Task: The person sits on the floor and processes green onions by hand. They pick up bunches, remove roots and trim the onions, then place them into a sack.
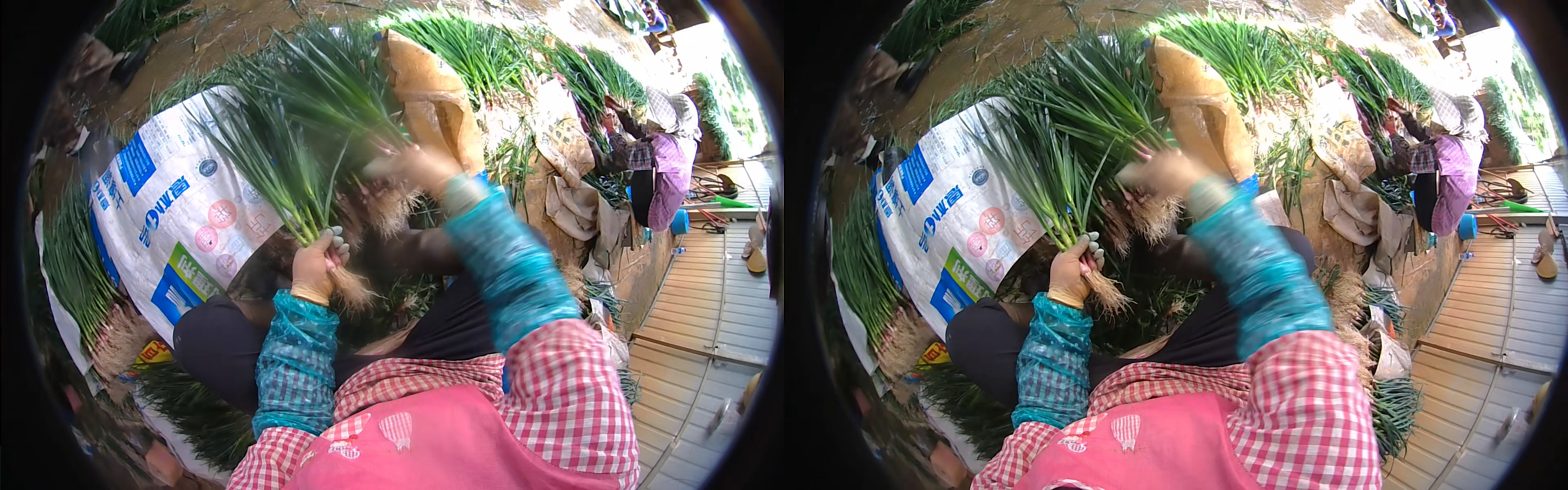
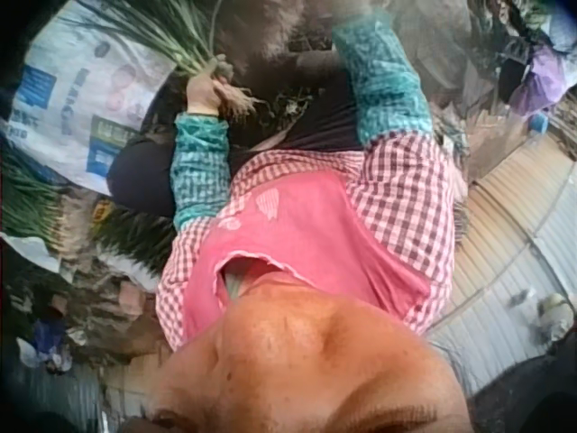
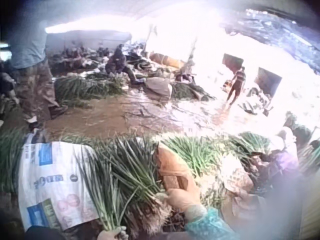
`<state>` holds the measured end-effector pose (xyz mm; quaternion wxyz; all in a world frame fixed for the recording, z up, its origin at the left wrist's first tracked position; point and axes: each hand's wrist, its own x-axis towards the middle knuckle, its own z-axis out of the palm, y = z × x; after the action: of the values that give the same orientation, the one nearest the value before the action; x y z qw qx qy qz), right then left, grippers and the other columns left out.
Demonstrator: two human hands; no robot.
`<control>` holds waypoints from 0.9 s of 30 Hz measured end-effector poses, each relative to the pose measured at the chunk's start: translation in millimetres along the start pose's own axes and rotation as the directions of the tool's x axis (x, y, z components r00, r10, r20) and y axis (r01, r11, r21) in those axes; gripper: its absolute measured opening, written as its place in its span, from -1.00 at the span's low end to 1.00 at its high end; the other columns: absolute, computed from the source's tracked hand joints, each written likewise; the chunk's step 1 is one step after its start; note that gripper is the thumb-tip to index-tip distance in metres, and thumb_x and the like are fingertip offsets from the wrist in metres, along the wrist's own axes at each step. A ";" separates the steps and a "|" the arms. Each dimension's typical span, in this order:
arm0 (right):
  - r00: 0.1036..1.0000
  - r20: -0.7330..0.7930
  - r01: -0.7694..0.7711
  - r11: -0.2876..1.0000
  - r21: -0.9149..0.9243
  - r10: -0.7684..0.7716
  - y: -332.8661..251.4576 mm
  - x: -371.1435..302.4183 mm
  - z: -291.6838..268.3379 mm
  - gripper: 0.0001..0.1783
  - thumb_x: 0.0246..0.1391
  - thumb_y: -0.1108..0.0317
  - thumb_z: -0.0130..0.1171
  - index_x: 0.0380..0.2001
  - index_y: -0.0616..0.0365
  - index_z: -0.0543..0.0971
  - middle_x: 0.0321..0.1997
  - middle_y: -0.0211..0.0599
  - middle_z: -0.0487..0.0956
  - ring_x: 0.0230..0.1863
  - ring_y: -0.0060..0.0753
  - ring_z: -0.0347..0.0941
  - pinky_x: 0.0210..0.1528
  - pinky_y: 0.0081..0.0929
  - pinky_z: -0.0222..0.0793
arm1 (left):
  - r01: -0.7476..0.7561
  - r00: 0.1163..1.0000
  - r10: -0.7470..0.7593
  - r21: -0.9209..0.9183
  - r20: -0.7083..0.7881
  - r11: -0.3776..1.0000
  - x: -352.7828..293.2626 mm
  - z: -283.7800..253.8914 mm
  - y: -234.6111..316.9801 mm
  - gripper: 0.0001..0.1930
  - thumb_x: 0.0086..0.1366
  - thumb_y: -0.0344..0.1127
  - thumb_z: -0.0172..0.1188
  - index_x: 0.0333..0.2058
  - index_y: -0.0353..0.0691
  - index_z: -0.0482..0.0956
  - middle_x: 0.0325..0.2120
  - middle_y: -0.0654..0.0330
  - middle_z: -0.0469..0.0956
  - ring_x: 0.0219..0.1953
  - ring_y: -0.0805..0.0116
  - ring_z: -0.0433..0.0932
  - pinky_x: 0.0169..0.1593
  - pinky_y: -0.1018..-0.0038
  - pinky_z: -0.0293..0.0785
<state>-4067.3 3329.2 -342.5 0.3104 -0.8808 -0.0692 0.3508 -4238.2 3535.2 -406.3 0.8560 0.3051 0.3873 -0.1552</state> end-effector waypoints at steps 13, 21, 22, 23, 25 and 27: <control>0.974 -0.203 -0.102 0.995 0.004 0.101 -40.6 37.7 194.8 -0.58 0.06 0.09 -0.08 -0.40 0.22 0.62 -0.27 0.10 0.56 -0.12 0.13 0.48 -0.05 -0.14 0.38 | -0.153 0.922 0.264 0.360 -0.282 0.920 0.2 -10.4 -7.7 -0.74 0.30 -0.22 0.09 -0.50 -0.28 0.47 -0.69 0.34 0.36 -0.73 0.52 0.28 -0.63 0.54 0.22; 0.926 0.362 0.066 0.900 -0.432 0.106 3.4 15.4 160.0 -0.39 0.06 -0.23 -0.04 -0.29 0.12 0.64 -0.14 -0.08 0.60 -0.07 -0.07 0.52 -0.02 -0.25 0.40 | -0.203 0.971 0.207 0.039 -0.122 0.978 -28.5 3.4 2.5 -0.80 0.30 -0.27 0.11 -0.22 -0.28 0.55 -0.65 0.39 0.33 -0.68 0.60 0.25 -0.62 0.65 0.20; 0.986 0.166 0.052 0.887 -0.458 0.028 8.7 22.8 142.1 -0.33 0.00 -0.30 -0.01 -0.29 0.15 0.62 -0.18 -0.08 0.60 -0.11 -0.05 0.53 -0.04 -0.22 0.40 | -0.153 0.982 0.153 0.009 -0.110 0.988 -27.4 1.4 4.3 -0.76 0.31 -0.27 0.11 -0.13 -0.29 0.52 -0.64 0.39 0.32 -0.65 0.60 0.27 -0.58 0.64 0.23; 0.998 -0.034 0.030 0.881 -0.472 -0.053 12.9 29.9 126.3 -0.26 -0.06 -0.37 0.03 -0.28 0.19 0.60 -0.22 -0.07 0.60 -0.15 -0.03 0.53 -0.06 -0.19 0.40 | -0.103 0.990 0.101 -0.021 -0.096 0.994 -26.8 -1.8 6.2 -0.70 0.31 -0.28 0.10 -0.04 -0.30 0.48 -0.62 0.39 0.32 -0.61 0.60 0.28 -0.53 0.64 0.26; 0.861 -0.509 -0.070 0.987 -0.142 -0.012 21.0 45.6 78.8 -0.55 -0.07 -0.04 0.17 -0.27 0.09 0.51 -0.30 -0.04 0.59 -0.29 0.03 0.54 -0.23 -0.13 0.44 | 0.015 0.999 -0.021 -0.139 -0.043 0.990 -26.9 3.9 8.2 -0.77 0.24 -0.33 0.18 -0.16 -0.30 0.55 -0.65 0.40 0.31 -0.65 0.58 0.27 -0.55 0.63 0.27; 0.806 -0.591 -0.185 0.963 -0.193 0.037 40.4 75.8 57.5 -0.62 -0.06 0.08 0.12 -0.22 0.07 0.50 -0.26 -0.05 0.59 -0.22 0.01 0.53 -0.18 -0.15 0.44 | 0.104 0.994 -0.096 -0.150 0.058 0.983 -19.4 0.4 7.8 -0.76 0.25 -0.33 0.17 -0.15 -0.33 0.54 -0.68 0.41 0.28 -0.67 0.59 0.24 -0.56 0.63 0.25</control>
<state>-4052.7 3351.3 -442.4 0.1859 -0.9792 0.0389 0.0710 -4246.8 3541.4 -388.2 0.8776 0.2145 0.3910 -0.1757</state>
